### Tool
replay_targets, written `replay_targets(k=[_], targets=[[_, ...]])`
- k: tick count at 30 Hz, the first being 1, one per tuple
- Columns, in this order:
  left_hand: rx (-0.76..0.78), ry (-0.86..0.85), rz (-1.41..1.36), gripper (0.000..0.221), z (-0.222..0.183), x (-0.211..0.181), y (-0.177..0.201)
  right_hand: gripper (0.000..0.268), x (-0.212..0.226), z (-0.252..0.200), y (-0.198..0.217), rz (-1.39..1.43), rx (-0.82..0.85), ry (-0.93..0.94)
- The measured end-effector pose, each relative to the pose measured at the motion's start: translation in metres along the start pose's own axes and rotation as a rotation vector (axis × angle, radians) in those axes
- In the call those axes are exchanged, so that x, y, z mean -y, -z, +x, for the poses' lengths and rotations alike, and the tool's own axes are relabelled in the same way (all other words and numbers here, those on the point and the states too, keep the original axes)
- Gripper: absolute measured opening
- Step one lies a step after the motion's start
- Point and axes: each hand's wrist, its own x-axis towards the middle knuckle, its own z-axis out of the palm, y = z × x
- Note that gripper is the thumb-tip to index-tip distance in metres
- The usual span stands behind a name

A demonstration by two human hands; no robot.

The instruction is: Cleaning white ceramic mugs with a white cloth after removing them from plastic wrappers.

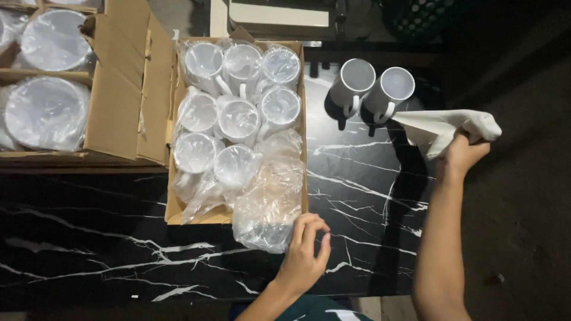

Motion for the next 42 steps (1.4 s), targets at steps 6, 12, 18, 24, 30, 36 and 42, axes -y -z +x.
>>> replay_targets(k=[6, 12, 18, 24, 30, 36, 42], targets=[[0.046, -0.009, -0.017, 0.022, -0.005, -0.007, -0.001, 0.055, -0.001, 0.063, 0.021, 0.062, -0.018, 0.139], [0.074, -0.258, 0.088, 0.022, -0.006, -0.012, 0.010, 0.025, 0.198, -0.092, 0.006, -0.113, 0.495, 0.008], [-0.213, -0.348, 0.544, 0.024, -0.006, 0.022, 0.049, 0.028, 0.204, -0.206, 0.011, -0.844, 1.349, 0.108], [-0.233, 0.125, 0.720, 0.071, 0.035, -0.003, 0.101, 0.025, 0.191, -0.290, -0.041, -0.877, 1.510, 0.200], [0.090, 0.165, 0.450, 0.059, 0.010, 0.037, 0.084, 0.092, 0.144, -0.296, -0.067, -1.439, 1.389, 0.169], [0.063, -0.162, 0.431, 0.064, 0.004, 0.025, 0.083, 0.121, 0.234, -0.286, -0.099, -0.653, 1.442, 0.313], [-0.270, -0.443, 0.567, 0.072, 0.005, 0.053, 0.100, 0.054, 0.192, -0.278, -0.117, -0.385, 1.407, 0.141]])
